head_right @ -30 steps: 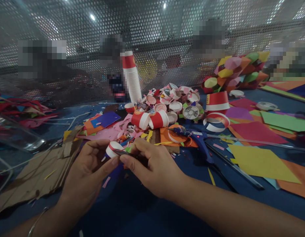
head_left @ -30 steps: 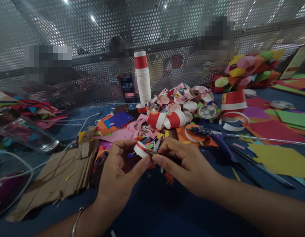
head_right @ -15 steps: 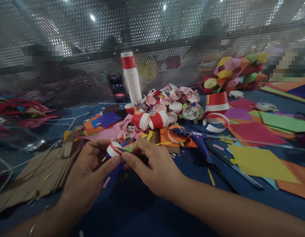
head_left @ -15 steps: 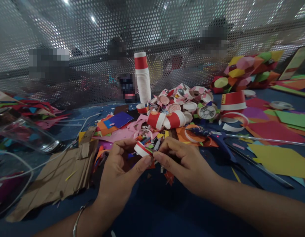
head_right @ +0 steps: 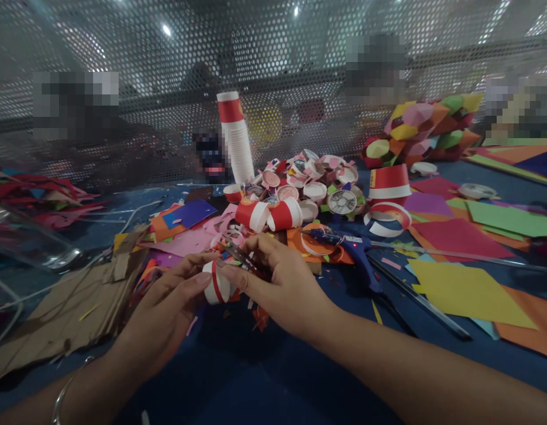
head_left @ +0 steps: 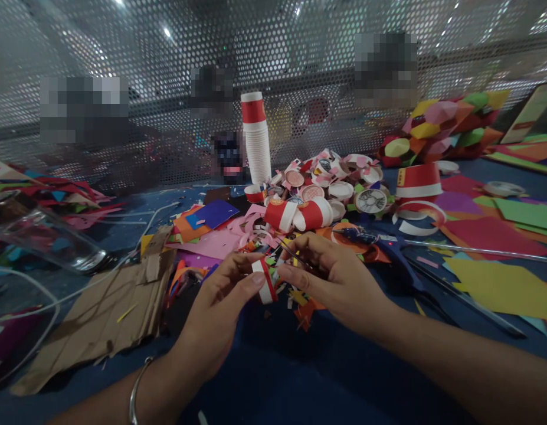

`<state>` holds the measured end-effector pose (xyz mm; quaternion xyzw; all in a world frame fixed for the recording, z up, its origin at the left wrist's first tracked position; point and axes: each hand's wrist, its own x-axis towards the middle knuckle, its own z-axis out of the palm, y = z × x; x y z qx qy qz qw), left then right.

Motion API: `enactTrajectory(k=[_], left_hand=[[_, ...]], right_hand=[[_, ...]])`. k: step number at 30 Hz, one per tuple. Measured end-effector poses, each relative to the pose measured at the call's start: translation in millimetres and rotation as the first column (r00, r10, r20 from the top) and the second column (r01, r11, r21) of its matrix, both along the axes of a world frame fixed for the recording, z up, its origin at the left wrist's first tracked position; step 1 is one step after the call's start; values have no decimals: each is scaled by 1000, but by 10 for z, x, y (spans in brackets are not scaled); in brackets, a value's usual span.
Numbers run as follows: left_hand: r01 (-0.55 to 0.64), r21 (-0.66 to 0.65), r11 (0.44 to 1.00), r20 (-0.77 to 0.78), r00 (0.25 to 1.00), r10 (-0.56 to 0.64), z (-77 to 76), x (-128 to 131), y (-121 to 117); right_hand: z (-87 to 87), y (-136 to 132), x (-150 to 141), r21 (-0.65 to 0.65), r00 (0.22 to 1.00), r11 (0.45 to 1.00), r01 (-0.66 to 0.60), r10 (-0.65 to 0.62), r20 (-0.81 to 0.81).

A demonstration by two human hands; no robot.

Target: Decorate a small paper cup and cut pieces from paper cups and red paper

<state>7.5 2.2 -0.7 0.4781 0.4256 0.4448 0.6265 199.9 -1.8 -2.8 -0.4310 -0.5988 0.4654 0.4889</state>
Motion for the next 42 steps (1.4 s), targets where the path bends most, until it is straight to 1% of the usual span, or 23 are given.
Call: enactTrajectory(k=[3,6,10,13,15,18,20,22,24,26,27,29,30,32,36,39,41,42], left_hand=[[36,-17,999,-8,999,-36,13,13,-3],[63,-81,995,30,998,-61,43,39,-2],[94,-189,977,81,993,-80,84,45,9],[129,-263,956,97,990,-107,110,23,22],[110,-292,950,121,990,-77,124,13,32],[59,-281,958,188,982,-5,131,17,48],[58,-250,967,231,973,2,121,20,57],[70,-186,980,239,971,-24,102,11,59],[69,-78,995,200,978,-52,81,-11,49],[68,70,995,101,992,-75,63,-38,26],[69,151,986,28,997,-74,56,-48,12],[60,304,951,-117,993,-25,43,-62,-11],[49,363,930,-170,985,14,36,-65,-18],[21,438,899,-221,972,85,21,-66,-20],[17,483,876,-256,959,122,-6,-69,5],[28,491,871,-284,950,129,-7,-64,21],[34,463,886,-272,956,106,0,-55,34],[40,419,907,-255,964,76,1,-49,44]], right_hand=[[11,3,12,10,998,998,-59,59,18],[18,6,24,60,993,997,-55,48,110],[9,16,39,157,978,988,10,-43,205],[-10,52,72,218,966,972,89,-137,218],[-22,91,113,198,967,971,131,-169,190],[-32,145,175,160,962,966,202,-227,153],[-36,161,191,169,952,957,236,-262,157],[-40,157,181,182,946,954,237,-270,182],[-39,140,152,179,948,961,212,-247,201],[-28,120,121,162,957,971,175,-207,205],[-17,110,108,142,966,978,151,-176,191],[10,88,85,78,989,994,81,-90,120],[24,76,74,41,997,998,42,-44,68],[49,50,53,-27,999,999,-43,42,-31],[71,8,10,-65,979,982,-179,171,-109],[74,2,-4,-70,969,971,-230,222,-110],[73,5,4,-50,972,972,-228,224,-74],[72,7,12,-32,974,975,-222,220,-50]])
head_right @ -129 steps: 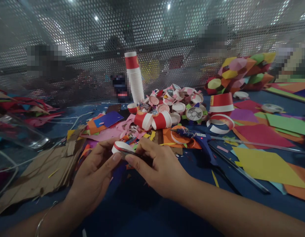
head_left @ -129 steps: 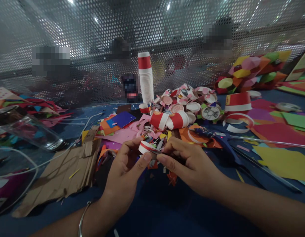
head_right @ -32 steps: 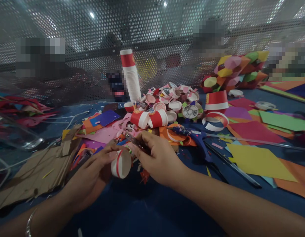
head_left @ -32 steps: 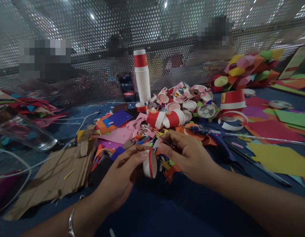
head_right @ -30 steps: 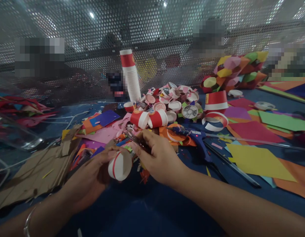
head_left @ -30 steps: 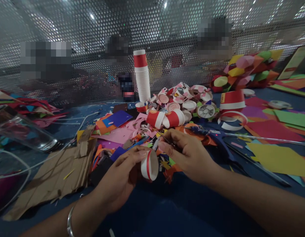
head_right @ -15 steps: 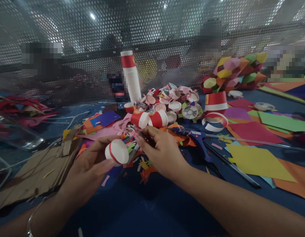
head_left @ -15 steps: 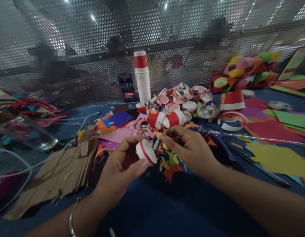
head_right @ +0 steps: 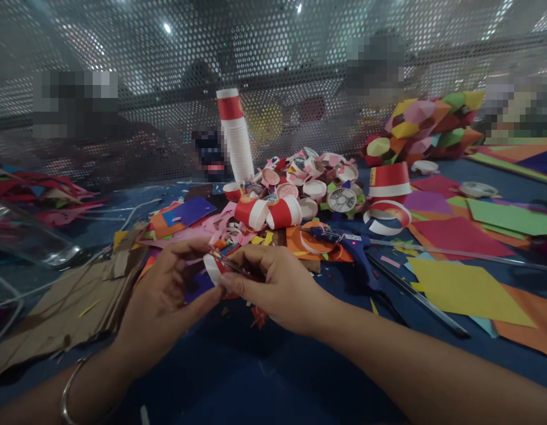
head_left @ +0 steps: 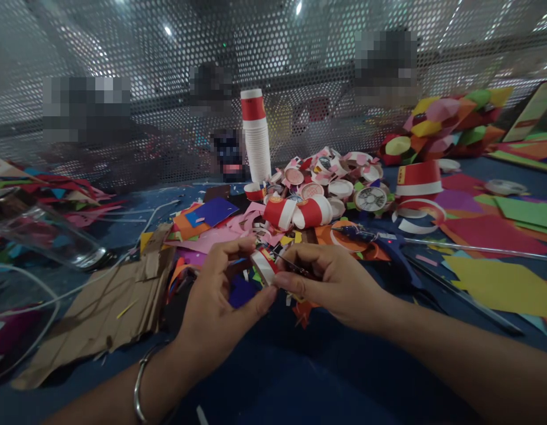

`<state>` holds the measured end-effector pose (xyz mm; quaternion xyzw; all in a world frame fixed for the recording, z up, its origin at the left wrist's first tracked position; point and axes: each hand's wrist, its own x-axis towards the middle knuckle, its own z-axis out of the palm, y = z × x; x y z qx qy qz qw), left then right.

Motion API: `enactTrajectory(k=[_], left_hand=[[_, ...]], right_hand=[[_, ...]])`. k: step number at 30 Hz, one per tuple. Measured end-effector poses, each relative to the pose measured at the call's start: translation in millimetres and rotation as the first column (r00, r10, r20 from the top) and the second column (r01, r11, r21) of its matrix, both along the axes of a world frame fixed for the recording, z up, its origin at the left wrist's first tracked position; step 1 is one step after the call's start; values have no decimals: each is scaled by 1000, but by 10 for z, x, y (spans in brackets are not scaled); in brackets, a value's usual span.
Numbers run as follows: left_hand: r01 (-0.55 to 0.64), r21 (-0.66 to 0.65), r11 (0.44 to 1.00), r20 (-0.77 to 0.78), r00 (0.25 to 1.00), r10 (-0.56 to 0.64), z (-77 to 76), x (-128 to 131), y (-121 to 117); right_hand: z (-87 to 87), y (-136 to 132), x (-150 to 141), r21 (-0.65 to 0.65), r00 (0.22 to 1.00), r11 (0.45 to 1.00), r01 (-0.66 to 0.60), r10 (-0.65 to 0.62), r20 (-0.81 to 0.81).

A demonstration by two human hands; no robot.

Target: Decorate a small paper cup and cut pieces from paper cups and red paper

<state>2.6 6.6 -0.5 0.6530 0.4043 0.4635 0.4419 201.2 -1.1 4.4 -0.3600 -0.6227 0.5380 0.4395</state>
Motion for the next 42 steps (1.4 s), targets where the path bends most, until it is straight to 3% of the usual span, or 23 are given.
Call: enactTrajectory(k=[2,4,6,12,19,23,34,42], left_hand=[[75,-161,984,71,995,-64,-3,9,26],[172,-311,935,146,980,-132,-10,15,53],[231,-371,899,208,965,-162,-11,21,74],[150,-409,900,363,932,9,42,46,103],[200,-543,816,491,864,115,48,57,129],[187,-561,807,495,857,145,25,46,102],[248,-450,858,510,860,19,44,64,28],[259,-450,855,511,860,8,14,54,-2]], right_hand=[[-8,5,18,44,999,999,-1,-1,34],[-22,11,32,66,999,998,-8,5,53],[-37,17,38,67,998,998,-10,5,64],[-28,39,58,79,996,995,60,-65,54],[-66,12,83,138,975,979,149,-168,143],[-65,-38,63,185,971,977,104,-140,192],[-36,-85,52,278,941,949,146,-221,257],[-32,-82,42,228,966,964,135,-179,185]])
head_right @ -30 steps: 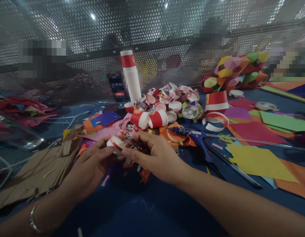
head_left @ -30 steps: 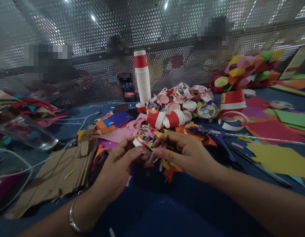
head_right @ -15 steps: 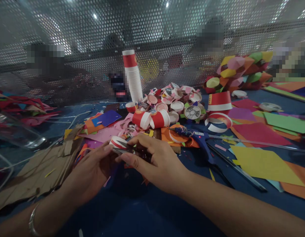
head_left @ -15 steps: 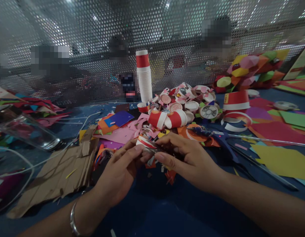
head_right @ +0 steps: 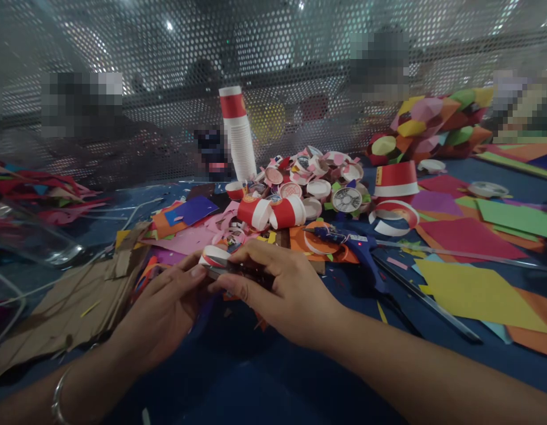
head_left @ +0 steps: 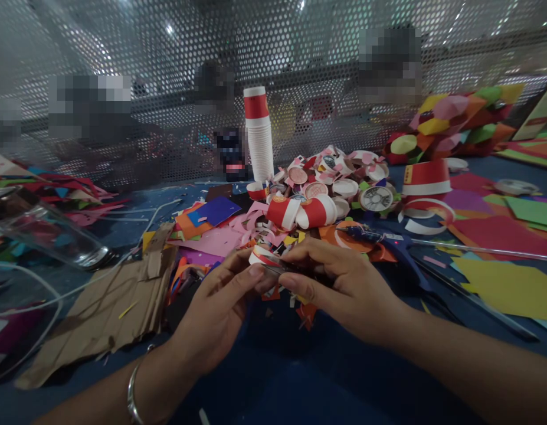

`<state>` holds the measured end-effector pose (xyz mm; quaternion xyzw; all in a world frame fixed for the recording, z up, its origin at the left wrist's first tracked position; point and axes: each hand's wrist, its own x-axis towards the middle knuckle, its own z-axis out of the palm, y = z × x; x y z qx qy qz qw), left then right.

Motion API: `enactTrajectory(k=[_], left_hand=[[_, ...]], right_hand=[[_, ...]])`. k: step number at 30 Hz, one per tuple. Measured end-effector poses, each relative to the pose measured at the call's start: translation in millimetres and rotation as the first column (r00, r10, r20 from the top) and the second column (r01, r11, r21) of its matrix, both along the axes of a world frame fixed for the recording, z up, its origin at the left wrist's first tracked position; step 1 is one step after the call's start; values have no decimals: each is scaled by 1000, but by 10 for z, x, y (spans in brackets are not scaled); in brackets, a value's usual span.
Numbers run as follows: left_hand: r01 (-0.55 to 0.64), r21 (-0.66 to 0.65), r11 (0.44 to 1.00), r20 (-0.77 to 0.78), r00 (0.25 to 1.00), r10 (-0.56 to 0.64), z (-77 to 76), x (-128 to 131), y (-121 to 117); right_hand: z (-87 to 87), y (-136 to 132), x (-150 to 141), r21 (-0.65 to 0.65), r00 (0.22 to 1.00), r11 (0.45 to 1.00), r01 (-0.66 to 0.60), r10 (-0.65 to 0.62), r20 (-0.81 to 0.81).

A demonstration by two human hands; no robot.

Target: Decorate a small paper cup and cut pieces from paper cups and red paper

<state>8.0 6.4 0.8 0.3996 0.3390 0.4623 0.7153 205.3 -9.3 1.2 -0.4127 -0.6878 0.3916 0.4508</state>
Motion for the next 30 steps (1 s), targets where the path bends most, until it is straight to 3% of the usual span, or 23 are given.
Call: enactTrajectory(k=[5,18,25,30], left_hand=[[-37,10,999,6,999,36,10,9,-3],[-116,16,993,-56,992,116,-1,17,-24],[-103,159,982,-121,985,123,-30,8,-28],[-101,372,923,-215,958,191,-72,-43,10]], right_hand=[[2,-8,-8,-59,998,998,-27,23,-66],[21,-20,-1,-43,999,999,-10,8,-35],[22,-10,-7,-15,1000,1000,12,-12,-4],[-9,33,10,-5,994,995,103,-103,-27]])
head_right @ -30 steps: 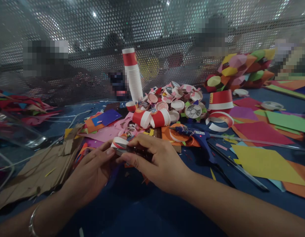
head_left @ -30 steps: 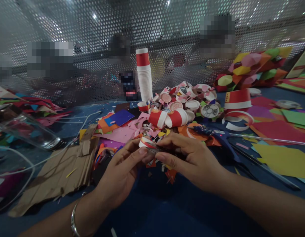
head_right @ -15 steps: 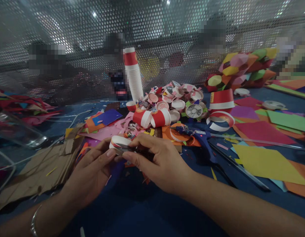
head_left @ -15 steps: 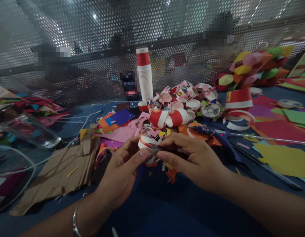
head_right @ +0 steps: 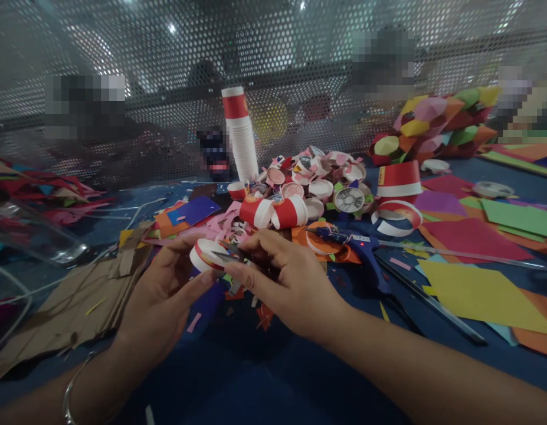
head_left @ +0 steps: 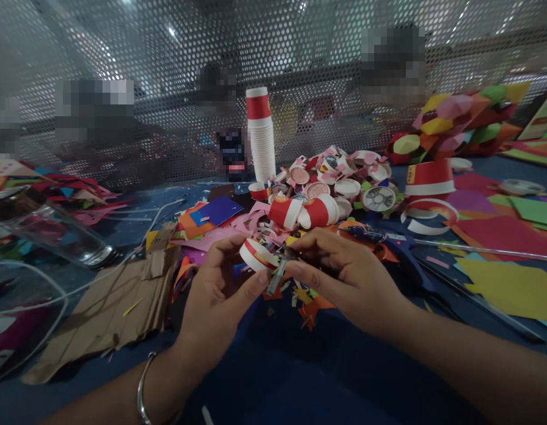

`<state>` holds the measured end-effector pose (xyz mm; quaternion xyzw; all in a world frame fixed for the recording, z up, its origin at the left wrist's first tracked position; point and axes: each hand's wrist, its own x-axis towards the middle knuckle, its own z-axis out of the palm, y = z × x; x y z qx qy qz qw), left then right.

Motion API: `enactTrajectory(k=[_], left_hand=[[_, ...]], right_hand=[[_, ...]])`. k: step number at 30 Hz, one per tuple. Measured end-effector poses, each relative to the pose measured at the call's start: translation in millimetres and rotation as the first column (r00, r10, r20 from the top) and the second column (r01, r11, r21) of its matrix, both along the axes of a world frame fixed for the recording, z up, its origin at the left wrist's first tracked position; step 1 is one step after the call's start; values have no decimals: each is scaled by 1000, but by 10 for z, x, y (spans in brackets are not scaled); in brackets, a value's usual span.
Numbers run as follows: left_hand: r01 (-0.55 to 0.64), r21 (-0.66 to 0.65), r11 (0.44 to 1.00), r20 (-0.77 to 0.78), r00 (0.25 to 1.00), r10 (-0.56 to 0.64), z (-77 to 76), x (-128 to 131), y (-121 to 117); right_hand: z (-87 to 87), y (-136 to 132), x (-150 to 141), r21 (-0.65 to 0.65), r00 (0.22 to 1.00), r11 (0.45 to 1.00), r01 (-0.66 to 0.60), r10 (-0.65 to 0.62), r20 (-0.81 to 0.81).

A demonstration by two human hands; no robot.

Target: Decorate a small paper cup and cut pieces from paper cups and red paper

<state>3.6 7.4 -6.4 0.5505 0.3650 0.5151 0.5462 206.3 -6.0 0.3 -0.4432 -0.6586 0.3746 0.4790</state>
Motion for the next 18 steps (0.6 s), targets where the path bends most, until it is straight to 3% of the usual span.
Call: enactTrajectory(k=[10,18], left_hand=[[-66,157,985,-162,983,91,11,28,-10],[-26,154,988,-174,983,53,-4,33,25]], right_hand=[[-12,1,-47,-114,995,988,-104,104,-8],[-37,-18,-51,-119,994,987,-108,108,0]])
